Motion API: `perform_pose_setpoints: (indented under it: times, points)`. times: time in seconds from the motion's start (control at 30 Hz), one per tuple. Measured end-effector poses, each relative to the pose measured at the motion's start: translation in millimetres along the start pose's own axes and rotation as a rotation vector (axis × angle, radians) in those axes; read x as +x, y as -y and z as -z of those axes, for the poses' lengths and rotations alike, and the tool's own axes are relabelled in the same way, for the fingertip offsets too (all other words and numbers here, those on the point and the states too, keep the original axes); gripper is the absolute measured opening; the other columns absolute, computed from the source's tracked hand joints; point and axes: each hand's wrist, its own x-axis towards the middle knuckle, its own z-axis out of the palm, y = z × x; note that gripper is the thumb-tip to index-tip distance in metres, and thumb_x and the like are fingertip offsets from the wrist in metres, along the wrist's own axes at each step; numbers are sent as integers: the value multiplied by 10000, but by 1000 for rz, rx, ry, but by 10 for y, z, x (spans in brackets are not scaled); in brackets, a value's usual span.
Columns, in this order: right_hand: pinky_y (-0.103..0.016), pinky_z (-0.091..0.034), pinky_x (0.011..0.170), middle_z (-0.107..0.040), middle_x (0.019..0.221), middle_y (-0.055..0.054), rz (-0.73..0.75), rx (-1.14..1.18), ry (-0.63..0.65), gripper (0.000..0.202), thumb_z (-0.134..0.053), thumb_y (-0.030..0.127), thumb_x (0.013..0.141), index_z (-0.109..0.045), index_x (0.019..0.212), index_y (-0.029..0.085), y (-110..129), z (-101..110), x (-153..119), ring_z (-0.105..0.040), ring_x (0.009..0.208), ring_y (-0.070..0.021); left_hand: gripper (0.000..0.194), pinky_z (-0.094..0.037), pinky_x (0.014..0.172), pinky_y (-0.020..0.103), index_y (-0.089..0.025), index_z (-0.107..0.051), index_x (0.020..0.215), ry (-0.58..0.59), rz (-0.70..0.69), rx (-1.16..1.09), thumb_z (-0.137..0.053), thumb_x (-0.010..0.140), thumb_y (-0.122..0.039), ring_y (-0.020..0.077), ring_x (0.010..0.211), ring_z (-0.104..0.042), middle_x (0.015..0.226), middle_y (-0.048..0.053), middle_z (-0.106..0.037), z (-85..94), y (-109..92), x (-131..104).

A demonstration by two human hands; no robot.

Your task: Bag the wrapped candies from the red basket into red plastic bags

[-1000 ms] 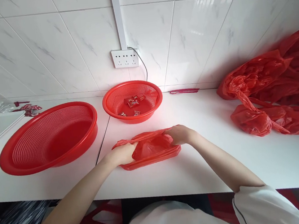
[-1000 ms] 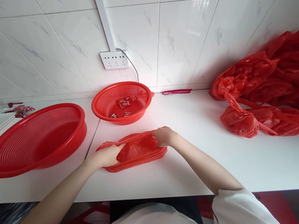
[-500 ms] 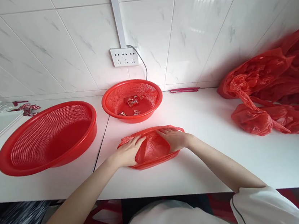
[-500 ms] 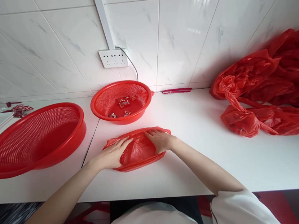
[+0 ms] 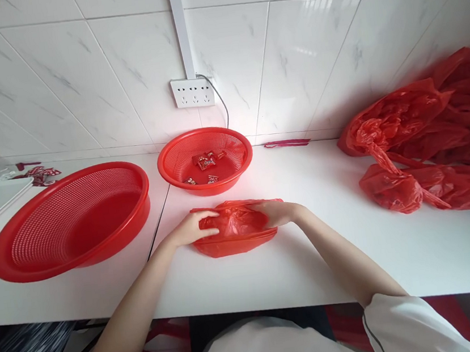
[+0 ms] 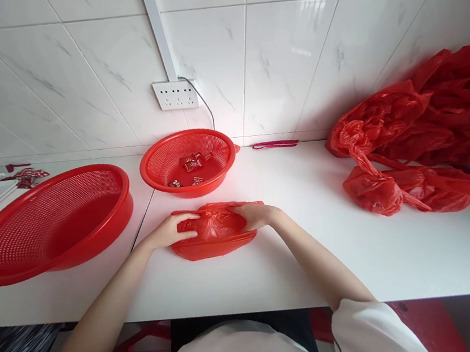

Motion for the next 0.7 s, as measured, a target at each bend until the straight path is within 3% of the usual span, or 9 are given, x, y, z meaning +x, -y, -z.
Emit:
perform_pose_setpoints:
  times: [0.03,0.07,0.13,0.2,0.3,0.43,0.57,0.7]
  points:
    - [-285,-494,859,-594,1315,-89,33,-15,146,550,-702,252,722,-608,1263,219,20,71,37,-611,1101,-232,455,-508,914,363,-176,-646,1106,-99,23,-93,-664,758,-468,246,1047,-634,1151,107,-670,7,-7,51]
    - [-328,-475,941,-538,1383,-80,76,4,182,571,-684,277,753,-566,1310,238,52,150,71,-552,1202,-249,439,-550,782,332,-160,-648,1044,-226,66,-196,-618,789,-516,222,883,-678,1007,112,-703,20,-21,112]
    - [-374,-432,1029,-537,1386,-53,196,109,48,488,-613,307,831,-558,1313,254,156,303,116,-504,1267,-244,510,-519,528,269,-142,-614,992,-477,206,-398,-546,806,-611,180,595,-650,747,95,-682,61,-56,257]
    - [-357,-455,1013,-622,1282,-29,291,197,-69,395,-552,311,883,-583,1273,264,307,430,119,-573,1193,-214,595,-476,439,246,-135,-578,1022,-599,360,-577,-538,774,-675,175,501,-617,632,78,-639,109,-84,405]
    - [-328,-506,938,-695,1147,-16,355,270,-177,326,-534,329,902,-615,1210,258,552,569,68,-655,1059,-193,622,-546,533,283,-143,-546,1119,-519,435,-853,-575,759,-649,223,620,-684,703,106,-672,151,-93,548]
    - [-331,-515,912,-712,1094,-9,396,254,-212,280,-530,330,911,-635,1160,259,715,689,-22,-668,1022,-186,425,-584,711,291,-143,-572,1114,-375,266,-1116,-617,790,-415,247,861,-709,976,139,-701,117,-31,555]
    - [-354,-518,898,-725,1038,-19,375,214,-173,284,-510,315,924,-624,1177,253,631,746,-74,-682,975,-189,246,-584,790,269,-104,-633,987,-395,196,-1251,-576,780,-223,191,880,-691,1036,115,-694,18,45,502]
    - [-334,-527,847,-725,1008,-16,309,143,-212,265,-509,253,915,-629,1152,250,472,772,-76,-680,964,-184,180,-592,772,279,-116,-635,917,-442,152,-1264,-581,763,-194,183,904,-673,1010,95,-696,-86,-10,480]
